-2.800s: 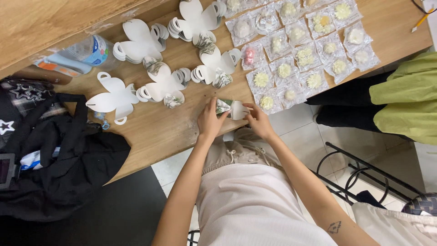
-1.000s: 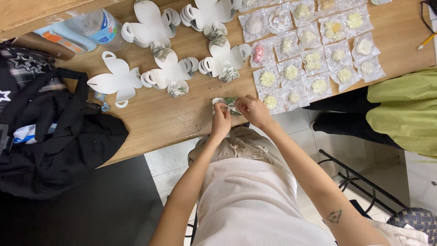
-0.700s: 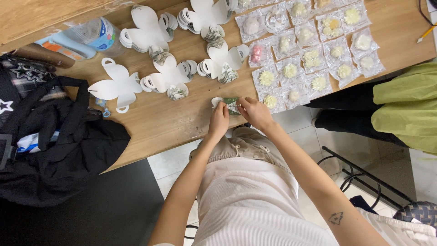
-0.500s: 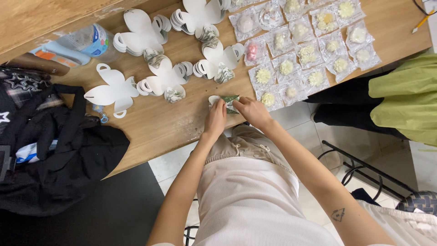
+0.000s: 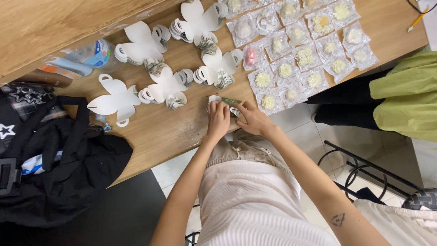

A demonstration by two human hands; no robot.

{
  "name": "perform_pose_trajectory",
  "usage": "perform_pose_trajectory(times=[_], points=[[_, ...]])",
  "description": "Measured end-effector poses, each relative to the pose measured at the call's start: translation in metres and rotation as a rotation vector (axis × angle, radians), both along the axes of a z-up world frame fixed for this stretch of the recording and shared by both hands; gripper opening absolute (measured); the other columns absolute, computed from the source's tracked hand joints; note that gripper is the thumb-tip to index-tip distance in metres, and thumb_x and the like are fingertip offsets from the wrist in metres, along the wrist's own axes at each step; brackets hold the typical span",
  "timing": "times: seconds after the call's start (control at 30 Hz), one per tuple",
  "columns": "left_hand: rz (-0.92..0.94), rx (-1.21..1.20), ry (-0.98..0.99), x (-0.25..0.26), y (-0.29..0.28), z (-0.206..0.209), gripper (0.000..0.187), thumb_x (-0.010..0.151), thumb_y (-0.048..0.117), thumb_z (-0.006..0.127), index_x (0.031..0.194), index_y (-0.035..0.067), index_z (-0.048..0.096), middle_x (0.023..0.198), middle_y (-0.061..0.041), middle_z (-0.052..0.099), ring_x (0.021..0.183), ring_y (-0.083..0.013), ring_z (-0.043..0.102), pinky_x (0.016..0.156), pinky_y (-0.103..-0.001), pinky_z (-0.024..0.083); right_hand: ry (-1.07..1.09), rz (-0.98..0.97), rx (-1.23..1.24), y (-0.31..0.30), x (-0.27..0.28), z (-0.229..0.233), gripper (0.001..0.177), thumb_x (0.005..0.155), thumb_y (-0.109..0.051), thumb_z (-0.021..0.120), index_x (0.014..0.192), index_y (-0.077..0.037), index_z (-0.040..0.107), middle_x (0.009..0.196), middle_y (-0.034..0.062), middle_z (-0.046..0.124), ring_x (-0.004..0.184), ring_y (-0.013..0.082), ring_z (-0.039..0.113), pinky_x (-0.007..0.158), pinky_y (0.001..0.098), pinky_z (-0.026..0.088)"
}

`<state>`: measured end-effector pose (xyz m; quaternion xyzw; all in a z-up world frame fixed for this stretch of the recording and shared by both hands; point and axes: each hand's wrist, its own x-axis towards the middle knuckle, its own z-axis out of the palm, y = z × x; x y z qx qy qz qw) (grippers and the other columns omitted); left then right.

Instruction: Packaging small flower-shaped wax melts into decorative paper boxes.

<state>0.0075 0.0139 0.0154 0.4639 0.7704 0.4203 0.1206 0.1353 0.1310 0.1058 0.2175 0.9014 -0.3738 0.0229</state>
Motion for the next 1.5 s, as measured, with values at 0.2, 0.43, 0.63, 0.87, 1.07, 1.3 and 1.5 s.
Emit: perform_pose_trajectory(times=[0.2, 0.43, 0.63, 0.87, 1.07, 1.3, 1.5], points=[[0.088, -0.004, -0.344, -0.006, -0.01, -0.059, 0.017, 0.107, 0.019, 0.054, 0.105, 0.003, 0.048, 0.098, -0.019, 0.061, 0.091, -0.036, 0.062, 0.083, -0.048, 0.048, 0.085, -0.207, -0.097, 0.008, 0.019, -0.048, 0.036, 0.096, -0.027, 0.068, 0.118, -0.004, 0.053, 0.105, 0.0232, 0.074, 0.091, 0.0388, 0.074, 0.076, 0.0456, 0.058], [-0.047, -0.252, -0.509, -0.01, -0.02, -0.028, 0.053, 0.094, 0.014, 0.067, 0.141, 0.01, 0.041, 0.095, -0.014, 0.07, 0.079, -0.026, 0.072, 0.072, -0.038, 0.056, -0.049, -0.316, -0.15, 0.008, 0.039, -0.07, 0.027, 0.1, -0.014, 0.056, 0.125, -0.007, 0.06, 0.103, 0.0187, 0.07, 0.088, 0.0345, 0.072, 0.078, 0.0446, 0.056], [-0.089, -0.478, -0.395, -0.008, -0.018, -0.005, 0.117, 0.07, 0.007, 0.085, 0.164, 0.025, 0.019, 0.112, -0.018, 0.066, 0.094, -0.0333, 0.069, 0.078, -0.042, 0.056, -0.081, -0.07, 0.651, -0.001, 0.028, -0.065, 0.043, 0.078, -0.007, 0.065, 0.12, -0.016, 0.067, 0.113, 0.0099, 0.066, 0.11, 0.0256, 0.058, 0.089, 0.0385, 0.044], [-0.019, -0.569, -0.342, -0.006, -0.01, -0.011, 0.134, 0.063, 0.01, 0.092, 0.163, 0.03, 0.006, 0.122, -0.02, 0.07, 0.11, -0.0409, 0.068, 0.087, -0.05, 0.055, -0.199, -0.005, 0.76, -0.009, -0.006, -0.068, 0.049, 0.084, -0.014, 0.064, 0.133, -0.018, 0.064, 0.097, 0.0027, 0.068, 0.103, 0.0229, 0.057, 0.088, 0.0387, 0.04], [-0.001, -0.462, -0.383, -0.01, -0.019, -0.03, 0.137, 0.067, 0.014, 0.091, 0.162, 0.027, -0.005, 0.11, -0.021, 0.073, 0.099, -0.0437, 0.071, 0.081, -0.051, 0.057, -0.25, 0.133, 0.806, -0.005, -0.037, -0.052, 0.036, 0.087, -0.015, 0.065, 0.123, -0.019, 0.065, 0.105, 0.0018, 0.069, 0.11, 0.0198, 0.059, 0.092, 0.0369, 0.04], [0.157, -0.403, -0.53, -0.002, -0.028, -0.057, 0.101, 0.088, 0.028, 0.079, 0.159, 0.019, 0.007, 0.094, -0.02, 0.073, 0.087, -0.0422, 0.073, 0.075, -0.05, 0.054, -0.161, -0.027, 0.443, 0.006, -0.051, -0.09, 0.028, 0.091, -0.025, 0.068, 0.118, -0.018, 0.064, 0.108, 0.0172, 0.067, 0.102, 0.0361, 0.065, 0.087, 0.0478, 0.049], [0.189, -0.157, -0.38, -0.007, -0.03, -0.115, 0.026, 0.104, 0.027, 0.064, 0.113, 0.005, 0.054, 0.089, -0.018, 0.069, 0.081, -0.0416, 0.069, 0.069, -0.05, 0.051, -0.033, -0.121, 0.07, 0.024, -0.049, -0.144, 0.036, 0.085, -0.019, 0.074, 0.115, -0.004, 0.06, 0.113, 0.0202, 0.066, 0.1, 0.0412, 0.067, 0.089, 0.0489, 0.053]])
